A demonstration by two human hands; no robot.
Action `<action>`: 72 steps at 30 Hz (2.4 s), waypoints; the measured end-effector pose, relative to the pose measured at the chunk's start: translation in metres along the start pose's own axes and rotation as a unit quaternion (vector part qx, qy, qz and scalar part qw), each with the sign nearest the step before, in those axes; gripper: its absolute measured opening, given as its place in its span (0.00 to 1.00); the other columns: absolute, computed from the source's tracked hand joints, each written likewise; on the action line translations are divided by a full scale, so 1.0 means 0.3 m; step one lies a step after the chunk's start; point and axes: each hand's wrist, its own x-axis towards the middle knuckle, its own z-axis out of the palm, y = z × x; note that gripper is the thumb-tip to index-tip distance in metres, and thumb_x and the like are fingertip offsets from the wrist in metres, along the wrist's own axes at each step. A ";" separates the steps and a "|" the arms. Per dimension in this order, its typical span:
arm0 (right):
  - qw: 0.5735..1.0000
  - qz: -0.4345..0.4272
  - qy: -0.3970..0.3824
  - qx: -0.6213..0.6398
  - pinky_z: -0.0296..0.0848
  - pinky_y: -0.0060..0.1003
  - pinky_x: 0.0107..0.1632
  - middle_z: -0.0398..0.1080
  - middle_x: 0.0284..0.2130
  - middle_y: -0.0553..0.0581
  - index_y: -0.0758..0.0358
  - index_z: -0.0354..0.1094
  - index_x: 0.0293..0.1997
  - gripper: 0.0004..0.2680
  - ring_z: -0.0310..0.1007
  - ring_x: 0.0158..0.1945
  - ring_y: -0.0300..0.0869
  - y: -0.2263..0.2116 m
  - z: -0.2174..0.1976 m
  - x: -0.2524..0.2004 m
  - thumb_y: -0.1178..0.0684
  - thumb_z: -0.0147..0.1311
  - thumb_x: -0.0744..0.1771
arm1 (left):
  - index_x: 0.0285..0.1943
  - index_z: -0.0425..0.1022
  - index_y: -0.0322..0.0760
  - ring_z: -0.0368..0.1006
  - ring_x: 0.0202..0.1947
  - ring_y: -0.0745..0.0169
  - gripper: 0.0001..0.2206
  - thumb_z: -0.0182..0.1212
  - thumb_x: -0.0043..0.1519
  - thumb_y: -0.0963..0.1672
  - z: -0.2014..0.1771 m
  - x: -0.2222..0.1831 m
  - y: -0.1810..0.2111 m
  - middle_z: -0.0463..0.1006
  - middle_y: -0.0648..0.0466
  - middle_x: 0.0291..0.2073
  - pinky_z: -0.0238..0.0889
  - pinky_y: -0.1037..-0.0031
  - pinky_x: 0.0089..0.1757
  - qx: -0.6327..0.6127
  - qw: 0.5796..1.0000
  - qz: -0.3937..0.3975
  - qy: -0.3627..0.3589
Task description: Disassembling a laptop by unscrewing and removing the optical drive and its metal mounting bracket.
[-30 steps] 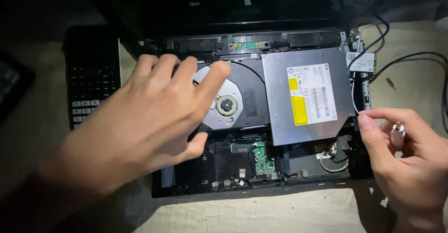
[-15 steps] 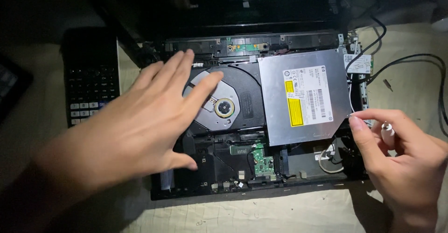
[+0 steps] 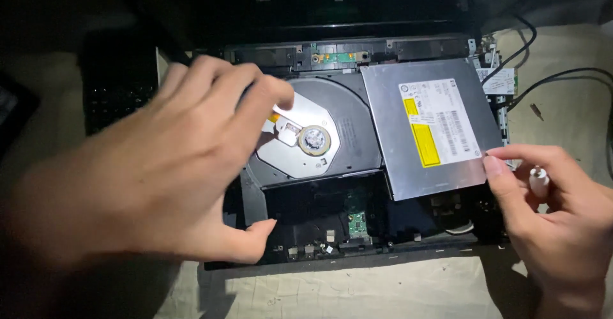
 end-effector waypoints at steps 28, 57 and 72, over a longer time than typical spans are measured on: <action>0.980 0.147 0.057 0.124 0.47 0.28 0.30 0.48 0.31 0.48 0.61 0.55 0.66 0.10 0.46 0.28 0.34 0.237 0.010 0.085 0.48 0.32 0.81 | 0.58 0.62 0.40 0.69 0.47 0.54 0.46 0.82 0.37 0.61 0.032 -0.003 -0.085 0.72 0.52 0.49 0.62 0.66 0.48 -0.169 0.979 -0.047 -0.105; 0.950 0.018 0.237 0.201 0.51 0.30 0.25 0.63 0.30 0.58 0.69 0.65 0.44 0.14 0.56 0.24 0.36 0.562 0.151 0.188 0.50 0.48 0.81 | 0.59 0.61 0.37 0.62 0.56 0.34 0.48 0.66 0.45 0.71 0.206 -0.069 -0.083 0.63 0.32 0.62 0.60 0.47 0.49 0.064 0.996 0.038 0.052; 0.936 0.051 0.232 0.261 0.37 0.28 0.25 0.41 0.22 0.45 0.61 0.57 0.53 0.14 0.41 0.23 0.31 0.324 0.129 0.196 0.40 0.34 0.76 | 0.68 0.60 0.34 0.57 0.73 0.34 0.38 0.69 0.55 0.56 0.279 -0.097 -0.069 0.60 0.34 0.71 0.53 0.51 0.64 -0.178 0.971 0.006 0.158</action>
